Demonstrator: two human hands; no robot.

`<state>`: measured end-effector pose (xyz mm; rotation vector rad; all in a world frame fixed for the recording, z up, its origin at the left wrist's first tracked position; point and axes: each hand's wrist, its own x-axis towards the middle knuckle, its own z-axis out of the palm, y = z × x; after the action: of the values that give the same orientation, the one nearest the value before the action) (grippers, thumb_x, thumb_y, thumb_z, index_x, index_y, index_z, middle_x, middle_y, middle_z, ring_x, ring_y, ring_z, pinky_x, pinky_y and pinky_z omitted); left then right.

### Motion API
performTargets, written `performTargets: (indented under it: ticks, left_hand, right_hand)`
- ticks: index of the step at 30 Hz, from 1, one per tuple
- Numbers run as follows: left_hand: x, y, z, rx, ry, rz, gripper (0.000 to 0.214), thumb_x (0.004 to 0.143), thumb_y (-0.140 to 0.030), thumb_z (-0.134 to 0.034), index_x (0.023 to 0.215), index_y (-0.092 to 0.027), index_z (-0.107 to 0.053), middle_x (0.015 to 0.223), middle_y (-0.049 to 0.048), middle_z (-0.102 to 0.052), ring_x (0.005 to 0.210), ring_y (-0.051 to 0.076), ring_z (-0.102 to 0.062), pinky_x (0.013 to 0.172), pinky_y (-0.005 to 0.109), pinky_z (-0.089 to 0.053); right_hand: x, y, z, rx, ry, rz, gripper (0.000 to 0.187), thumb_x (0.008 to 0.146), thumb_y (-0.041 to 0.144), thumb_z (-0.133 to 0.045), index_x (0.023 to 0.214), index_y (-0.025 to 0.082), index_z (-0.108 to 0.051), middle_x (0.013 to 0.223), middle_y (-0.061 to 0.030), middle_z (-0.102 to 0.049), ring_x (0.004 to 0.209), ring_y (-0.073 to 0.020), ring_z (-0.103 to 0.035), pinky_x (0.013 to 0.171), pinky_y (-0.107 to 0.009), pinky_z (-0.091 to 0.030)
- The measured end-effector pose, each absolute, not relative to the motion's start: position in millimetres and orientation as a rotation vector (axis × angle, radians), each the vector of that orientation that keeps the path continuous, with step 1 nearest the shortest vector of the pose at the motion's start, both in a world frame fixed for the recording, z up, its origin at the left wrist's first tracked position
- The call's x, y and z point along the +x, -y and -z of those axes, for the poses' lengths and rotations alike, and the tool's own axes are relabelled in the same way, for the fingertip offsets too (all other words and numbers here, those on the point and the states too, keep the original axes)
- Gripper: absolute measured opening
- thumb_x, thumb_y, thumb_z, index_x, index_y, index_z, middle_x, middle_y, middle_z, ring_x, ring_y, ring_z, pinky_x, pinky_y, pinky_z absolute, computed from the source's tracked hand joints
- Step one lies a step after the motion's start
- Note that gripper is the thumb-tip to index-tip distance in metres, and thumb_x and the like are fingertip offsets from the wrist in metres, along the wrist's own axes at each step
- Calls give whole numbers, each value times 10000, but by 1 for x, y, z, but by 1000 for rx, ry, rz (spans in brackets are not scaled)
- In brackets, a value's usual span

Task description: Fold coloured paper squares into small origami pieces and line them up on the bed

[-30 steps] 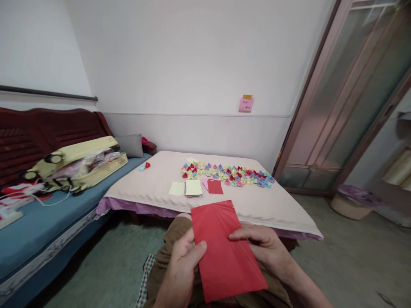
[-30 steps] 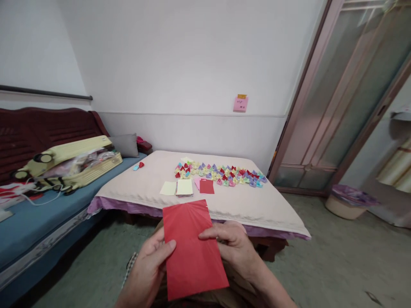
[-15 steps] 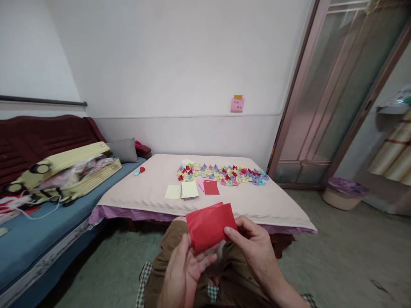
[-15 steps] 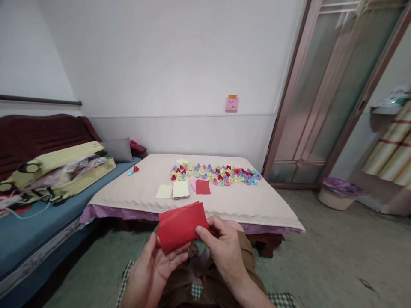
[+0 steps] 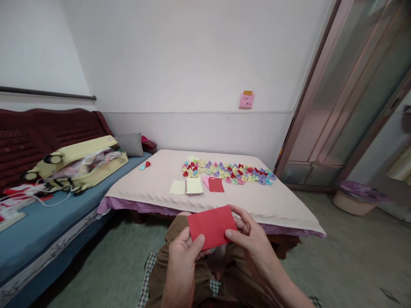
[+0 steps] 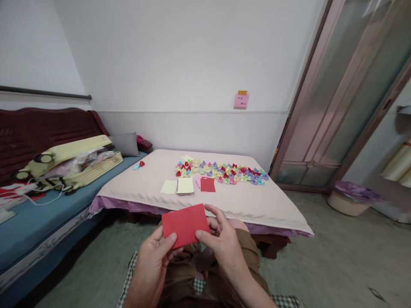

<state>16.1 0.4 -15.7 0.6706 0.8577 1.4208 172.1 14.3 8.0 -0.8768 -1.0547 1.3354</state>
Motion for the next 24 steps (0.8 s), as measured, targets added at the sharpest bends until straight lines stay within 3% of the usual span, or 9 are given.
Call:
performTargets:
  ticks: [3, 6, 12, 17, 21, 24]
  left_hand:
    - [15, -2, 18, 741, -901, -1385, 507, 619, -312, -816, 1062, -103, -683, 967, 153, -746, 789, 243, -708, 582, 245, -541]
    - [15, -2, 19, 836, -927, -1382, 451, 634, -324, -806, 1015, -107, -701, 954, 135, -752, 732, 215, -706, 543, 222, -530]
    - [12, -3, 24, 846, -918, -1432, 440, 601, -279, -821, 986, -108, -695, 877, 118, -763, 772, 230, -701, 717, 301, -554]
    - [8, -2, 21, 740, -957, -1517, 561, 649, -261, -786, 1152, -112, -589, 950, 144, -742, 812, 233, -693, 754, 327, -536]
    - [10, -2, 21, 732, -895, -1687, 669, 706, -250, -739, 1300, -218, -434, 1006, 102, -709, 823, 192, -681, 745, 309, -525]
    - [12, -3, 26, 848, -836, -1710, 433, 691, -224, -743, 1099, -212, -598, 1017, 71, -678, 882, 183, -652, 772, 285, -507]
  right_hand:
    - [174, -18, -13, -840, 987, -1411, 639, 643, 291, -802, 1199, 223, -493, 894, -33, -708, 794, -205, -660, 710, -303, -505]
    - [177, -23, -17, -839, 1012, -1375, 609, 671, 269, -787, 1199, 223, -486, 803, 4, -676, 680, -154, -623, 620, -255, -484]
    - [181, -22, -21, -918, 1165, -1228, 551, 689, 202, -734, 1187, 196, -498, 666, 66, -568, 547, -87, -486, 499, -193, -363]
    - [180, -15, -22, -977, 1317, -1248, 508, 675, 160, -680, 1158, 162, -523, 627, 61, -560, 552, -99, -472, 520, -216, -347]
    - [174, -17, -16, -975, 1347, -1224, 443, 700, 178, -666, 1129, 167, -561, 648, 53, -551, 560, -97, -472, 532, -223, -349]
    - [171, -20, -10, -963, 1312, -1176, 410, 692, 193, -683, 1093, 173, -598, 676, 49, -544, 568, -93, -473, 540, -222, -358]
